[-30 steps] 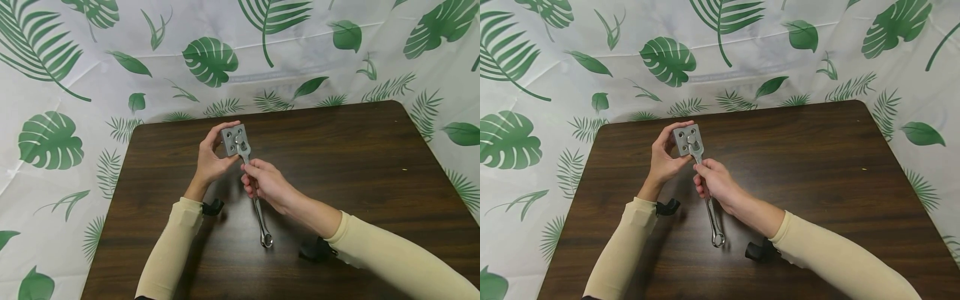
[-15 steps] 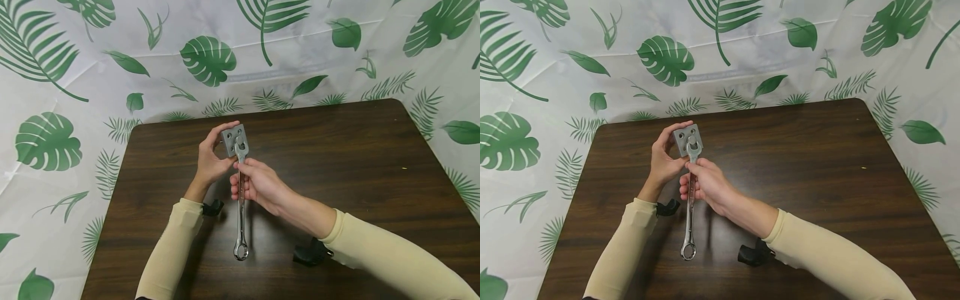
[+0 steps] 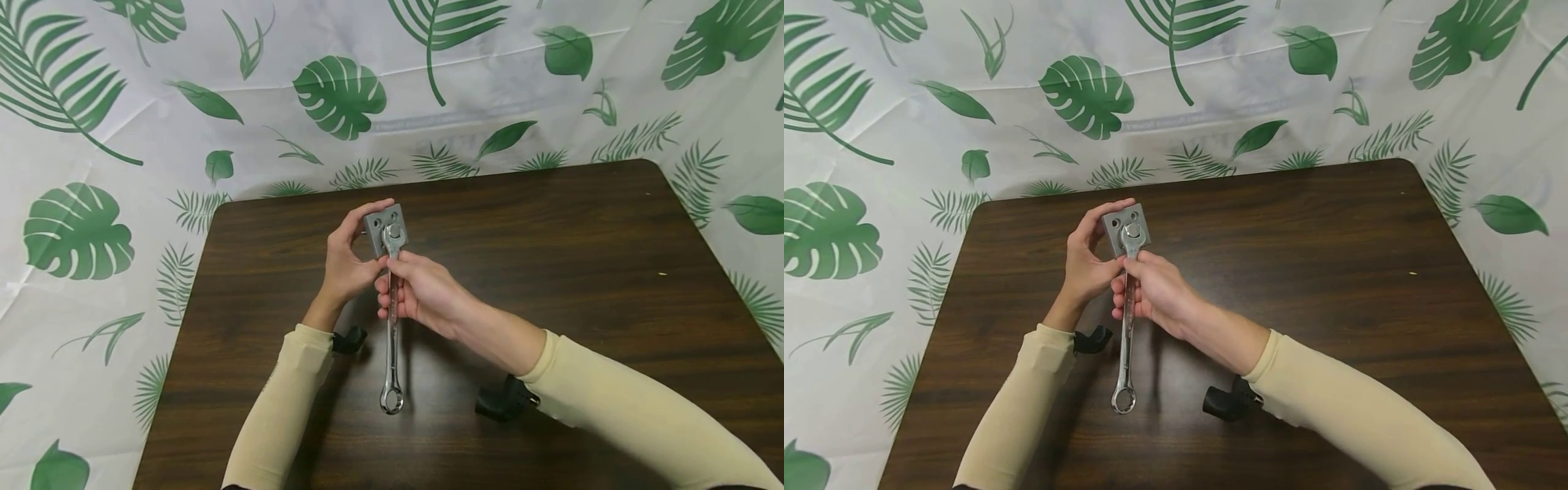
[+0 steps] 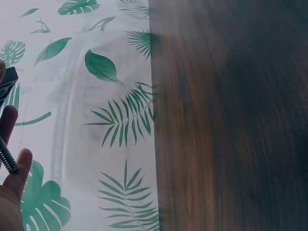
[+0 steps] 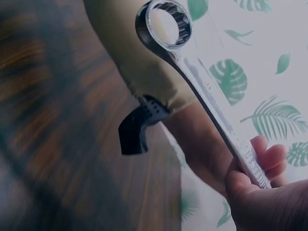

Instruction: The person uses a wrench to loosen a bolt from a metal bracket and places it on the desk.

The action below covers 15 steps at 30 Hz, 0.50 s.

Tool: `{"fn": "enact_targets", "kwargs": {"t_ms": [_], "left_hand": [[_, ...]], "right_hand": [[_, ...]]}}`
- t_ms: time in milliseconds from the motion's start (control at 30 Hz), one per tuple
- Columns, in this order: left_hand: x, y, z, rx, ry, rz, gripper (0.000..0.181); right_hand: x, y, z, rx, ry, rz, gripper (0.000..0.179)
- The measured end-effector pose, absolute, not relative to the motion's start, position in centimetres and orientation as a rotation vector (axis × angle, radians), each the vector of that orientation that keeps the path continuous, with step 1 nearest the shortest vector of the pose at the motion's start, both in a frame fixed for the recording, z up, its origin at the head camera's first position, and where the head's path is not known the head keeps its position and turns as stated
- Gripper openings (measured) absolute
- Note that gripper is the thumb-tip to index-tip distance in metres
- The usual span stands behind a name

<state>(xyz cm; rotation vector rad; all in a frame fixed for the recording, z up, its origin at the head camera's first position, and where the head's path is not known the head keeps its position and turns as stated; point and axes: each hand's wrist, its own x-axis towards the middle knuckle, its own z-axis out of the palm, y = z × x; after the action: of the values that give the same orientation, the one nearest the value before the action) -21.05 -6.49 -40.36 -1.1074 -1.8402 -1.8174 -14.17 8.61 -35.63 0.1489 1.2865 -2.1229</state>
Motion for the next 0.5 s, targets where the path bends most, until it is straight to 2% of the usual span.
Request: {"fn": "enact_targets", "kwargs": {"t_ms": [500], "left_hand": [[-21.3, -6.8, -40.1, -1.069, -1.864, -1.772, 0.063]], "right_hand": [[-15.6, 9.6, -36.3, 0.056, 1.552, -1.945, 0.023]]}}
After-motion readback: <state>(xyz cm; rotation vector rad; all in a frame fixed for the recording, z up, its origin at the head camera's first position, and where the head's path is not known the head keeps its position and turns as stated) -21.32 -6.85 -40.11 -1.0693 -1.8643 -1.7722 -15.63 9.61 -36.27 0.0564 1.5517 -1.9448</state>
